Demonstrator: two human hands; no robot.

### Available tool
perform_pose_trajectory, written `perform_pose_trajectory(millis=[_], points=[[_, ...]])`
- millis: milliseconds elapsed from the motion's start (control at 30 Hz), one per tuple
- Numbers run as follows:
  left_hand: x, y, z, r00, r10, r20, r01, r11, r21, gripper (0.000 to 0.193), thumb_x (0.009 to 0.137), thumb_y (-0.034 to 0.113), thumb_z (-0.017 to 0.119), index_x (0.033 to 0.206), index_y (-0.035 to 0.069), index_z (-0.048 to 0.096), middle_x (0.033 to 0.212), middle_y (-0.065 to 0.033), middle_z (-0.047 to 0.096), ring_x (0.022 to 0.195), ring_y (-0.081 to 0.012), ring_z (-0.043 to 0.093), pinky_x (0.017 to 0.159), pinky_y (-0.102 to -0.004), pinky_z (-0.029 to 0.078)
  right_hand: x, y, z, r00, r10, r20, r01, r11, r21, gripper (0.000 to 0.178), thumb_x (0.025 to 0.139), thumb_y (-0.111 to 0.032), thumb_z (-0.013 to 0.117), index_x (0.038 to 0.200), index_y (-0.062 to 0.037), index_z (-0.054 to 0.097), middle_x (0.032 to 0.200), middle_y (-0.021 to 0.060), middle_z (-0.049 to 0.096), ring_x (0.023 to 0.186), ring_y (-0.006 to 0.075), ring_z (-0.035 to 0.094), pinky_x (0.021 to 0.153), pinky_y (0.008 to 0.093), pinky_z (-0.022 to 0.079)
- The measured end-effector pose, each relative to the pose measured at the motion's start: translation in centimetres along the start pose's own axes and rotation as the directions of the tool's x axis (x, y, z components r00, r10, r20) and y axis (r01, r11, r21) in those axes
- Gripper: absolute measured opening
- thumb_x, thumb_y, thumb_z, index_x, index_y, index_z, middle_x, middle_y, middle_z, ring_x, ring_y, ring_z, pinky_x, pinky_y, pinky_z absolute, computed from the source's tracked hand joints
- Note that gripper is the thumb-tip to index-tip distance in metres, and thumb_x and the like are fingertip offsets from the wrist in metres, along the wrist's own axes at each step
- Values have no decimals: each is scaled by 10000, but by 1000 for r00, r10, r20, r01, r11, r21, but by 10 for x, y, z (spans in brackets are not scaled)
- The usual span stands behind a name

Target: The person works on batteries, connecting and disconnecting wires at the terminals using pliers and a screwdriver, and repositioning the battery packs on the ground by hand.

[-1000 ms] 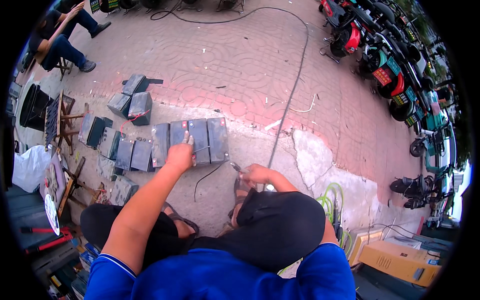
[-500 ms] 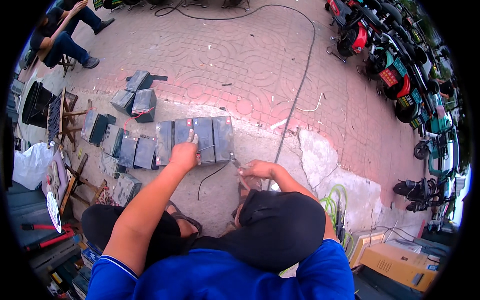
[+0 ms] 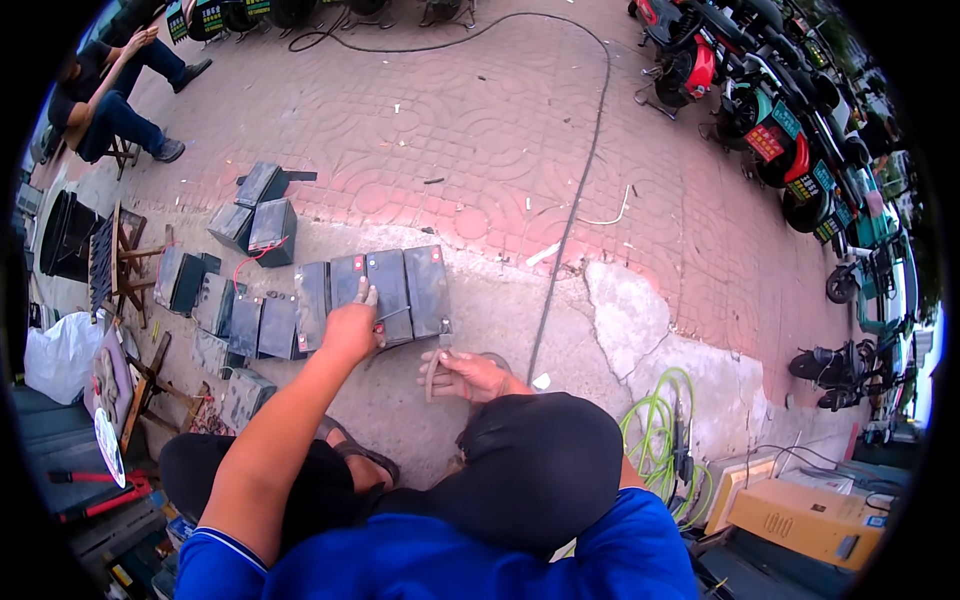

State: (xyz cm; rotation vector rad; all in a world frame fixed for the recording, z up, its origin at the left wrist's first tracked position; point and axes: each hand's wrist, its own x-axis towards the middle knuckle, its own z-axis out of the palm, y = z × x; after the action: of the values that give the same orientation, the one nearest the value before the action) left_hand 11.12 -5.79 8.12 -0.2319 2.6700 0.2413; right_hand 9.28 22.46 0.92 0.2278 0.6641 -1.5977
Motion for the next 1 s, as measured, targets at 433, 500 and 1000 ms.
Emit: perform_pose_trajectory(millis=[433,500,1000], points=[[2,1,1,1000,-11,10,11,999,31,978,688,248,874,1535,7,450,1663,-227,304,1107,-328,713,899,-432,588,-16,-47,15,980,165,114,-186,961,207,269,1063,-253,596,1204,-25,617,1137,143,679,1081,287,685,914,456,588],[-1,-3,-1,1000,-23,20,22,999,26,983,684,245,876,1539,13,447,1664,-223,304,1108,-329,712,898,-433,588,-19,-45,22,986,163,40,-166,981,101,306,1076,-200,560,1307,-2,586,1184,159,676,1168,319,674,960,476,582],[1,9,-7,999,46,16,-46,999,13,944,750,237,838,1558,-8,415,1672,-244,268,1085,-295,732,894,-410,599,-26,-79,-24,923,384,5,-368,887,-280,458,1095,-346,534,1390,4,539,1195,190,681,1177,358,669,982,515,559]])
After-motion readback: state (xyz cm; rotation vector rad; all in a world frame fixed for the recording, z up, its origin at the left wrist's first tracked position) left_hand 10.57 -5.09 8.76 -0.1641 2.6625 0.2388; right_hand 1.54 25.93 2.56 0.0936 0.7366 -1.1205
